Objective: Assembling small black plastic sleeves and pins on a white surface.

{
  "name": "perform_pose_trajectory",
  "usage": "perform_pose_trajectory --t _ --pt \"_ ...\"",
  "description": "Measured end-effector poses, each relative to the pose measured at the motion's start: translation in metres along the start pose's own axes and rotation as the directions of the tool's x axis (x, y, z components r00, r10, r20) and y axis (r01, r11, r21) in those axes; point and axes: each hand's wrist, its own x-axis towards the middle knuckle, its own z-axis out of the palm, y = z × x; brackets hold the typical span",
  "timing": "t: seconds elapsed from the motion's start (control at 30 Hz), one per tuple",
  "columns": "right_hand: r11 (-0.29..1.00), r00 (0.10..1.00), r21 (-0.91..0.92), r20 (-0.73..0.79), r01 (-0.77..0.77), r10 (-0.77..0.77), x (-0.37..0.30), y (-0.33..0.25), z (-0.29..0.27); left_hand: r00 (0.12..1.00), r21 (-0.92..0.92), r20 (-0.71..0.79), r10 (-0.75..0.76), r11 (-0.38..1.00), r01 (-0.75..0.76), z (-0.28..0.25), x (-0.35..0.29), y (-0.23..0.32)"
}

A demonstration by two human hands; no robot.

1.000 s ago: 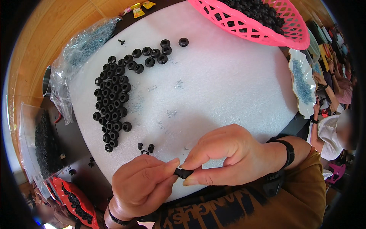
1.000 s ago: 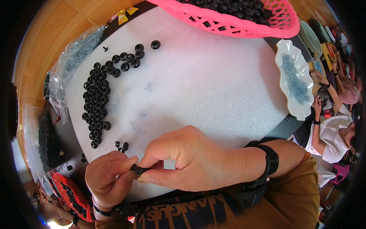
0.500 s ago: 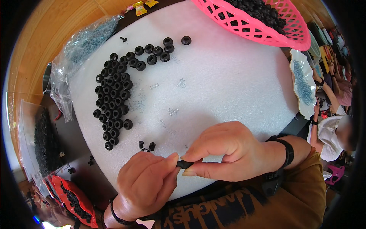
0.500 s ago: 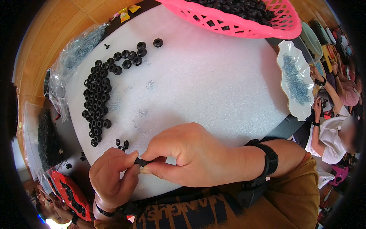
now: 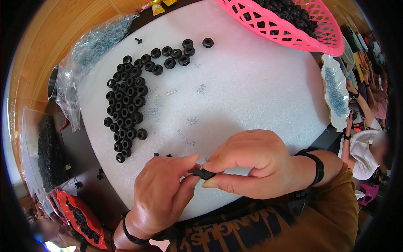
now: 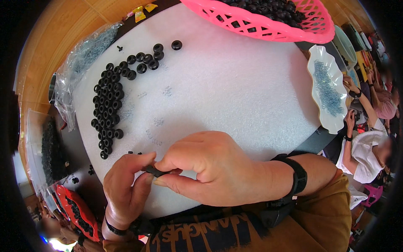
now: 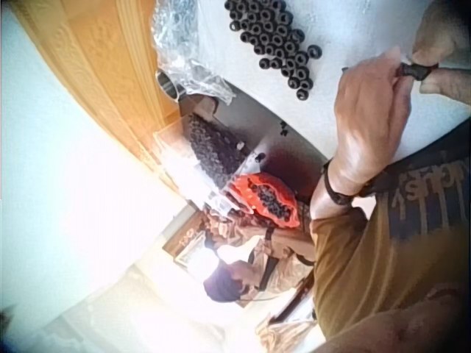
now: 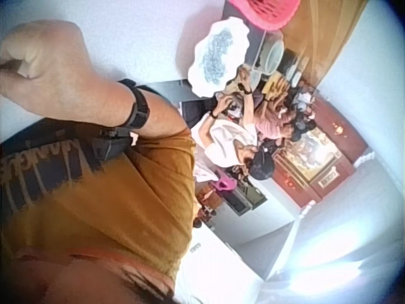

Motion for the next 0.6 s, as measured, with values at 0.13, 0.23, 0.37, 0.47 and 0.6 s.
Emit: perform_pose_trajectory --t 0.13,0.23,0.37,0.47,0.6 --pt "1.000 0.998 0.009 -0.054 0.019 -0.018 -0.0005 0.0002 0.0019 1.000 0.060 0.029 0.006 0.998 -0.008 0.0011 -0.0014 0.0015" --pt "1.000 0.998 0.031 -0.063 -0.005 0.007 0.0000 -0.0022 0.0028 0.994 0.207 -0.047 0.097 0.975 -0.085 0.0051 -0.0029 0.0055" --pt "0.992 0.997 0.114 -0.063 -0.044 0.051 -0.0010 -0.0015 0.0027 0.990 0.241 -0.081 0.117 0.966 -0.095 0.0070 -0.0041 0.0071" --pt "0.953 0.986 0.268 -0.049 -0.140 0.158 -0.0012 -0.0038 0.0037 0.989 0.217 -0.094 0.112 0.972 -0.090 0.0058 -0.0049 0.0072" --pt "0.867 0.962 0.428 0.031 -0.256 0.270 -0.0005 -0.0068 0.0026 0.996 0.090 -0.081 0.034 0.996 -0.027 0.0004 -0.0047 0.0082"
